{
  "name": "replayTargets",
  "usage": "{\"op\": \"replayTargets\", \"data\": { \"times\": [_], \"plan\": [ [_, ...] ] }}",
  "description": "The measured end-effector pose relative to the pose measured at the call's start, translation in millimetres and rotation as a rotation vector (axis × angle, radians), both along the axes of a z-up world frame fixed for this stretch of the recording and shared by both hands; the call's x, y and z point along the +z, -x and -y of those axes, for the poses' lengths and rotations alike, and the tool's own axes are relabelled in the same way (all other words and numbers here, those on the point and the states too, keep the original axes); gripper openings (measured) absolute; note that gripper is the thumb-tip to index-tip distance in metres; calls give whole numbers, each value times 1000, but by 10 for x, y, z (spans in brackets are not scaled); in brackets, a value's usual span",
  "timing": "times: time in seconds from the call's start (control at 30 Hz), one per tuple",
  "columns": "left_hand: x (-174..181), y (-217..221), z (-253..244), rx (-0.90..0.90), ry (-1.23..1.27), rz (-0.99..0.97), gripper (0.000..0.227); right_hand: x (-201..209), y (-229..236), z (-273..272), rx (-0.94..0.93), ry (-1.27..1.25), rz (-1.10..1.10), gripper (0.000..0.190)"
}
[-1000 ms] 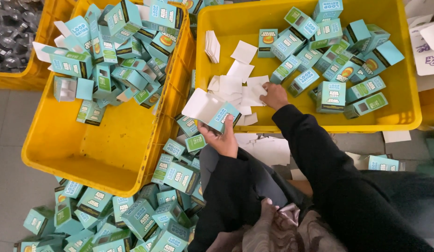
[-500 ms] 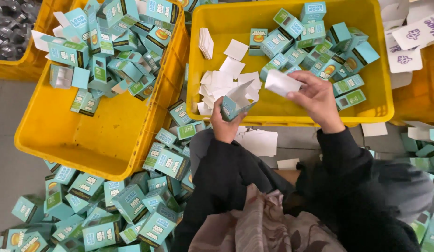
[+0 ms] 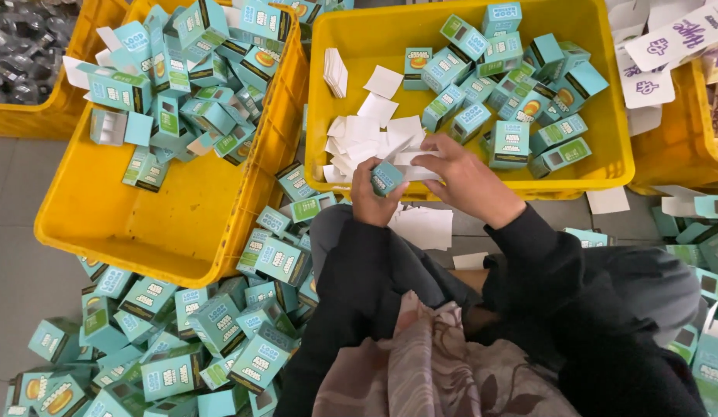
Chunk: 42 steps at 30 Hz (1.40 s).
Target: Folding flat cardboard product boxes into their 3D shape and placing them into a yellow storage bin.
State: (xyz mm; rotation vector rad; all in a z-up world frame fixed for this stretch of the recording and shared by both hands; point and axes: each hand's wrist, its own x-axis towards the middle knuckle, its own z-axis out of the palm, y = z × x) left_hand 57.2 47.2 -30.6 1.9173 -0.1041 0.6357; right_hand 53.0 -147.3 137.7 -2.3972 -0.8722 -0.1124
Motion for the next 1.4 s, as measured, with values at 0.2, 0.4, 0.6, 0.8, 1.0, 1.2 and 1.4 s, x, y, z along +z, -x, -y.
{"op": "replayTargets", "data": {
  "times": [0.2,0.4,0.6,0.8,1.0,1.2,1.4],
  "plan": [
    [107,3,58,11,-77,171,58,217,3,-203,86,1,-158,46],
    [118,-9,17,22,29,230,62,-155,11,-276,-41,-429,-205,54],
    [225,4,74,66,76,339,51,-268,102,-391,-223,-155,154,14],
    [227,-10,73,71,66,407,48,-362,101,-481,-189,79,347,17],
    [177,-24,59,73,77,407,49,-284,74,-559,-124,168,396,17],
    [88,-40,20,108,93,448,44,-207,115,-623,-80,-36,180,13],
    [-27,-97,8,92,82,492,49,-670,-26,-553,-170,-291,-87,6]
  ]
}}
